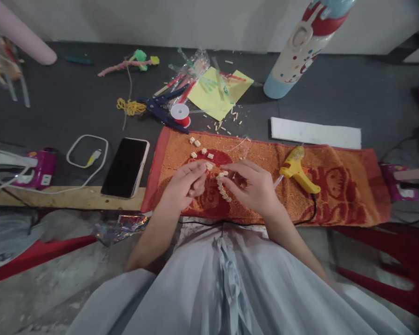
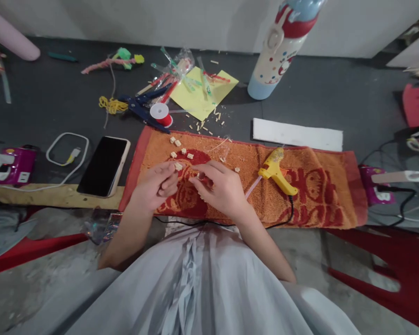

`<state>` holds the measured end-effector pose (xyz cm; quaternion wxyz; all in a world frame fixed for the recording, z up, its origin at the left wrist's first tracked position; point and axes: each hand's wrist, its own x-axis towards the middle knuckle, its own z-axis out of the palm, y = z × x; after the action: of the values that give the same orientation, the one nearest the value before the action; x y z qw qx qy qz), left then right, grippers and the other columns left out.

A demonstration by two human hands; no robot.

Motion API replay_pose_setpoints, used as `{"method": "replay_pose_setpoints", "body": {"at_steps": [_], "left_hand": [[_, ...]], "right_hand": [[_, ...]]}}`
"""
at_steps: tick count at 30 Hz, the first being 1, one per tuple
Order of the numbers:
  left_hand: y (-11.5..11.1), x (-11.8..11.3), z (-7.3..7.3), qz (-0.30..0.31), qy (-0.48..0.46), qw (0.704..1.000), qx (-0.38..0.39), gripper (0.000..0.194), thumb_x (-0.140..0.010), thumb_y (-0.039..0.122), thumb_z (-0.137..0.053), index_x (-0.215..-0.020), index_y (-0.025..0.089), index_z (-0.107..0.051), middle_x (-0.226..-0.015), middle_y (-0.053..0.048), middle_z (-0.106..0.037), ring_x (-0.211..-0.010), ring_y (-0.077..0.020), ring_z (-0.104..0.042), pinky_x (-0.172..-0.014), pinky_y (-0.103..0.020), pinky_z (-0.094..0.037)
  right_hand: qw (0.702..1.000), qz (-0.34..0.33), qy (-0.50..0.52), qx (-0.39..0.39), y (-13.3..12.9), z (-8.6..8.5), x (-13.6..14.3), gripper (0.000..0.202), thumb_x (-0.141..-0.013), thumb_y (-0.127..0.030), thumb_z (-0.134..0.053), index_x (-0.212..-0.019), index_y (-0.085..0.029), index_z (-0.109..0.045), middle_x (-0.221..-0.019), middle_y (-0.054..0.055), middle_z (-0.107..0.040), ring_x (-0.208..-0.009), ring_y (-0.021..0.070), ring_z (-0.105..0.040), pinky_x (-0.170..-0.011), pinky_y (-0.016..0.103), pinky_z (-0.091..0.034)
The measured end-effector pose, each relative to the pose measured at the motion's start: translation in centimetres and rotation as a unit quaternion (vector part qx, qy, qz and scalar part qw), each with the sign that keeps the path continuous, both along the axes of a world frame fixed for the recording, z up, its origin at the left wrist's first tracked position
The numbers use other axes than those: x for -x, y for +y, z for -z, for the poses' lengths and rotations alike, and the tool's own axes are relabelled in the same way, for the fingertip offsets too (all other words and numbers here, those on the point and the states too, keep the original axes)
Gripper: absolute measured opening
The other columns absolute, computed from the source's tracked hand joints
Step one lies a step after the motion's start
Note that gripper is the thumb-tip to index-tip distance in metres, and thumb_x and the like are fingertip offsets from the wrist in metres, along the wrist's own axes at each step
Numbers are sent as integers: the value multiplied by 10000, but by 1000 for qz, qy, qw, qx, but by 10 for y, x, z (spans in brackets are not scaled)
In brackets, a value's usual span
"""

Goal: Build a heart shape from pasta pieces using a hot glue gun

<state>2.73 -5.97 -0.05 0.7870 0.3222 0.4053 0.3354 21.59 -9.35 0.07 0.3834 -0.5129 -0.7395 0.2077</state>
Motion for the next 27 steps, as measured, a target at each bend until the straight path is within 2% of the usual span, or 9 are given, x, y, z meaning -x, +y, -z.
{"method": "replay_pose_setpoints", "body": {"at_steps": [3, 7, 10, 13, 14, 16, 18, 23, 27], "left_hand": [[-14, -6, -4, 12, -90, 994, 62, 407, -730, 393, -802, -671, 186, -457, -401, 134, -319, -321, -11, -142, -329, -134, -159], [-21, -11, -8, 26, -114, 989, 90, 351, -776, 339, -763, -670, 179, -470, -376, 138, -289, -322, -12, -116, -325, -122, -165], [-26, -15, -5, 42, -77, 993, 83, 325, -803, 397, -725, -702, 184, -501, -373, 139, -268, -319, -21, -115, -333, -140, -161], [-34, -17, 3, 45, 51, 997, -23, 386, -827, 532, -662, -702, 181, -560, -394, 96, -360, -334, -40, -239, -360, -179, -205], [-36, -16, 6, 35, 116, 989, -79, 381, -836, 542, -646, -739, 176, -608, -427, 73, -425, -364, -51, -316, -385, -190, -253], [-40, -11, 13, 9, 238, 954, -184, 339, -862, 504, -622, -889, 174, -692, -534, 35, -543, -461, -78, -453, -466, -211, -358], [-43, -5, 20, 6, 309, 917, -251, 319, -892, 445, -579, -1012, 182, -714, -634, 14, -607, -533, -93, -509, -524, -221, -405], [-44, 6, 34, 71, 401, 838, -363, 302, -919, 365, -523, -1087, 203, -714, -679, 26, -636, -560, -78, -509, -579, -196, -413], [-46, 2, 43, 128, 416, 798, -417, 292, -915, 317, -524, -1118, 214, -707, -755, 16, -703, -598, -76, -571, -632, -183, -437]], "right_hand": [[999, -11, 31, -29, 0, -2, 4, 204, -891, -307, -669, -1068, -213, -705, -912, 49, -710, -730, 137, -647, -670, 260, -546], [997, -17, 46, -53, -4, -4, 5, 197, -890, -303, -671, -1061, -214, -711, -948, 61, -688, -829, 158, -658, -731, 279, -563], [999, -16, 30, -37, -8, -4, 4, 182, -910, -327, -633, -1032, -218, -713, -953, 65, -674, -830, 160, -651, -728, 287, -560], [1000, -5, 3, 1, -14, -2, -3, 185, -917, -359, -611, -987, -225, -717, -949, 70, -679, -835, 170, -654, -738, 301, -560], [1000, 4, -3, 15, -18, 0, -7, 185, -915, -365, -612, -977, -227, -719, -943, 72, -684, -831, 173, -657, -740, 306, -562], [999, 35, -12, 39, -25, 5, -17, 180, -909, -370, -619, -962, -232, -723, -926, 72, -696, -800, 176, -661, -728, 311, -564], [995, 69, -21, 62, -35, 11, -27, 173, -908, -362, -618, -948, -231, -723, -916, 71, -709, -756, 169, -661, -704, 306, -560], [986, 119, -49, 108, -64, 24, -36, 152, -892, -328, -617, -931, -218, -715, -803, 41, -720, -648, 147, -642, -621, 271, -522], [983, 124, -75, 115, -79, 32, -28, 141, -892, -300, -613, -922, -204, -714, -789, 41, -723, -685, 159, -664, -633, 271, -508]]}}
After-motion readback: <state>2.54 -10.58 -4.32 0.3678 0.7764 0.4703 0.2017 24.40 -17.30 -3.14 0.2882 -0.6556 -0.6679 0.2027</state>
